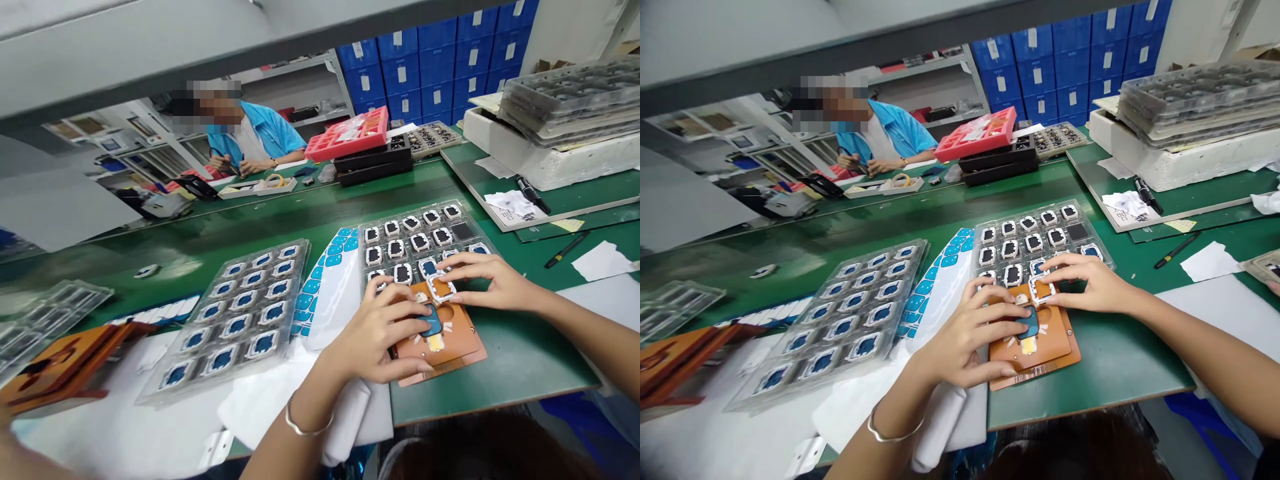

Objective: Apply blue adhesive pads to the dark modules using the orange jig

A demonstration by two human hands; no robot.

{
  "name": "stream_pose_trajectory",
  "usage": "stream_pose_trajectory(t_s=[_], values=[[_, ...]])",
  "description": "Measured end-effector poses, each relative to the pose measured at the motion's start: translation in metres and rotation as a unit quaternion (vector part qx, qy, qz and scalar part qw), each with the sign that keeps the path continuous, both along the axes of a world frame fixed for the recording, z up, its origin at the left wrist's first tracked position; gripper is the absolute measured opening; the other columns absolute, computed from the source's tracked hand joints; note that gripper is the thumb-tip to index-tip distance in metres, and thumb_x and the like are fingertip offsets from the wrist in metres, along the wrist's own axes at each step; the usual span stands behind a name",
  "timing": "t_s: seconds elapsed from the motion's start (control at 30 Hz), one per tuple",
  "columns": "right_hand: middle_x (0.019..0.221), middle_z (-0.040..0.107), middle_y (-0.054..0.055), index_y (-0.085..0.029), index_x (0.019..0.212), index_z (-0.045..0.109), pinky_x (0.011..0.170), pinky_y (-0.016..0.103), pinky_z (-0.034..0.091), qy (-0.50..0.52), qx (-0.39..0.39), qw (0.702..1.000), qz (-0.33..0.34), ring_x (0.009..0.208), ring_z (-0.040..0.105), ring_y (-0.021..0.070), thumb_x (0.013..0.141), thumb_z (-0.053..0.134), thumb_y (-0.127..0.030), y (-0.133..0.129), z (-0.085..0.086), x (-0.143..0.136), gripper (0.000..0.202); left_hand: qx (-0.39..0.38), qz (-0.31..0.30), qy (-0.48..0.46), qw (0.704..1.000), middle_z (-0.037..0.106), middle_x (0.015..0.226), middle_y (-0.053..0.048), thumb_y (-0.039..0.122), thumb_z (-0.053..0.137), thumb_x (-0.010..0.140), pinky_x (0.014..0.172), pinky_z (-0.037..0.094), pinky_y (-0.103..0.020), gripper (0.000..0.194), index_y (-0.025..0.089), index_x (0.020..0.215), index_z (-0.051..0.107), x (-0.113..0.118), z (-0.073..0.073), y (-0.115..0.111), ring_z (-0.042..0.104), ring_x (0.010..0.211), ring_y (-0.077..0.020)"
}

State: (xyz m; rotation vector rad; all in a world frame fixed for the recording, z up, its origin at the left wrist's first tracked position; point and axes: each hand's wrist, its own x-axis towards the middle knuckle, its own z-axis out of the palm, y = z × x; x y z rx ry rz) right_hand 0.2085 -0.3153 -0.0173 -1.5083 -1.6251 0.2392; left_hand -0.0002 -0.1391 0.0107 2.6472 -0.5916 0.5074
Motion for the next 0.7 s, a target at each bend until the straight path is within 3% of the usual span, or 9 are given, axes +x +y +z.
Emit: stream_pose_trajectory(t_s=[0.17, 0.3, 0.4, 0.53, 0.7], values=[[0.109, 0.073, 0.008, -0.025, 0.105, 0.074, 0.086, 0.043, 0.055, -0.040, 0.045, 0.998, -0.017, 0.097, 0.069, 0.0226, 0.085, 0.072, -0.037, 0.000, 0.003, -0.003, 0.023, 0.004, 0.010, -0.012, 1.000, 0.074, 0.103, -0.004, 0.056, 0.060, 0.088, 0.098, 0.031, -0.049, 0.042, 0.022, 0.113, 0.067, -0.001, 0.000, -0.005, 0.056, 0.101, -0.0258], [0.106, 0.074, 0.007, -0.024, 0.101, 0.074, 0.080, 0.042, 0.052, -0.080, 0.091, 0.993, -0.002, 0.090, 0.066, 0.0217, 0.082, 0.075, -0.035, -0.001, 0.007, -0.014, 0.022, -0.013, 0.097, -0.072, 0.993, 0.075, 0.090, -0.002, 0.047, 0.066, 0.087, 0.087, 0.039, -0.042, 0.027, 0.022, 0.097, 0.070, 0.000, -0.003, -0.006, 0.057, 0.092, -0.0227], [0.108, 0.074, 0.006, -0.024, 0.100, 0.074, 0.078, 0.041, 0.053, -0.092, 0.094, 0.991, 0.013, 0.091, 0.061, 0.0217, 0.081, 0.076, -0.037, -0.002, 0.006, -0.026, 0.023, -0.016, 0.148, -0.110, 0.983, 0.074, 0.097, -0.005, 0.053, 0.073, 0.079, 0.084, 0.041, -0.041, 0.039, 0.020, 0.101, 0.069, 0.001, -0.007, -0.005, 0.056, 0.094, -0.0237], [0.105, 0.075, 0.005, -0.024, 0.100, 0.074, 0.077, 0.041, 0.054, -0.107, 0.106, 0.989, 0.000, 0.092, 0.057, 0.0225, 0.084, 0.073, -0.037, -0.002, 0.003, -0.037, 0.021, -0.004, 0.161, -0.098, 0.982, 0.073, 0.103, -0.006, 0.061, 0.074, 0.074, 0.085, 0.040, -0.042, 0.053, 0.020, 0.106, 0.068, 0.002, -0.009, -0.004, 0.055, 0.096, -0.0248], [0.105, 0.075, 0.005, -0.023, 0.100, 0.074, 0.081, 0.044, 0.055, -0.128, 0.119, 0.984, -0.018, 0.095, 0.057, 0.0241, 0.083, 0.074, -0.036, 0.000, 0.001, -0.041, 0.021, 0.001, 0.155, -0.097, 0.983, 0.073, 0.101, -0.006, 0.058, 0.075, 0.074, 0.084, 0.039, -0.042, 0.049, 0.020, 0.104, 0.068, 0.002, -0.008, -0.005, 0.054, 0.096, -0.0250]])
